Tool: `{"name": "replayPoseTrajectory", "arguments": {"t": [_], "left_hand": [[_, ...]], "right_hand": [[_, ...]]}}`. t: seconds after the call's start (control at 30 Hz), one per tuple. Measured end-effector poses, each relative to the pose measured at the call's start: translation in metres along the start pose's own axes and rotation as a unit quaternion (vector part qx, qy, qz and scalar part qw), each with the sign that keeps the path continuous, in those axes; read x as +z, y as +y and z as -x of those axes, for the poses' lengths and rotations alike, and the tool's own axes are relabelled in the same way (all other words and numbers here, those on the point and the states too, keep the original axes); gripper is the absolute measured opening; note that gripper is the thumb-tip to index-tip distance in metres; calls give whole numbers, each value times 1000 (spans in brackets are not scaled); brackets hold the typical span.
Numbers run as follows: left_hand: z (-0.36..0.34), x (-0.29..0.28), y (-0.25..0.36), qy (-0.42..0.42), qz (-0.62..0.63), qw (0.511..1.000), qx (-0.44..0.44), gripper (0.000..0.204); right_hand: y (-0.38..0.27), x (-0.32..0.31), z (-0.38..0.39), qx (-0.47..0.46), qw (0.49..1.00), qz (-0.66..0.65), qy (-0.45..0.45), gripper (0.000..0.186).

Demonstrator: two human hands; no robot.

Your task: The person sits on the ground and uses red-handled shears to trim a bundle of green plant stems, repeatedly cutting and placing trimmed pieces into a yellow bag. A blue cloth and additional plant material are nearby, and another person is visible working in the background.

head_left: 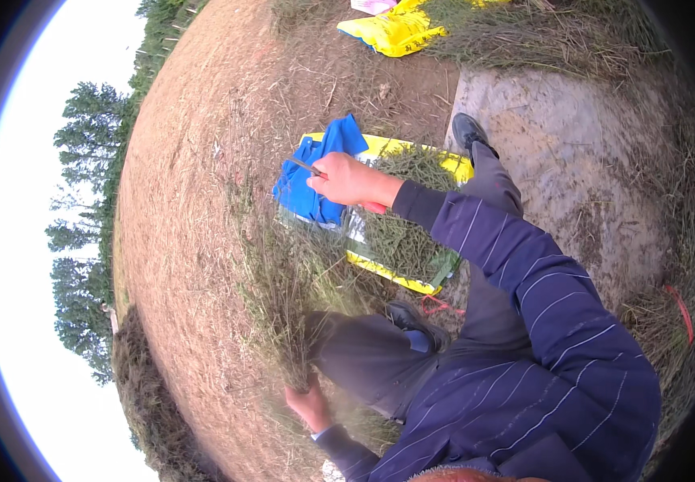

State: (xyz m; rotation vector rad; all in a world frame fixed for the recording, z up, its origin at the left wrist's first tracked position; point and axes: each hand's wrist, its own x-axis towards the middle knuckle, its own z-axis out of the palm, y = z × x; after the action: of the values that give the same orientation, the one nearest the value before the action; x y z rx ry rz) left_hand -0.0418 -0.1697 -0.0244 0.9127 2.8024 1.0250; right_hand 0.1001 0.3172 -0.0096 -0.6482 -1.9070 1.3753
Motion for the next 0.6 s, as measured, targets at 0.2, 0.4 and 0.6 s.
{"name": "replayPoseTrajectory", "arguments": {"t": [0.2, 0.4, 0.6], "left_hand": [[0, 3, -3, 7, 22, 999, -35, 34], [-3, 2, -10, -25, 32, 999, -9, 34], [-3, 3, -2, -38, 36, 999, -6, 35]], "right_hand": [[7, -4, -2, 62, 998, 11, -13, 38], [3, -9, -2, 43, 999, 14, -22, 38], [4, -7, -7, 47, 999, -7, -13, 38]]}}
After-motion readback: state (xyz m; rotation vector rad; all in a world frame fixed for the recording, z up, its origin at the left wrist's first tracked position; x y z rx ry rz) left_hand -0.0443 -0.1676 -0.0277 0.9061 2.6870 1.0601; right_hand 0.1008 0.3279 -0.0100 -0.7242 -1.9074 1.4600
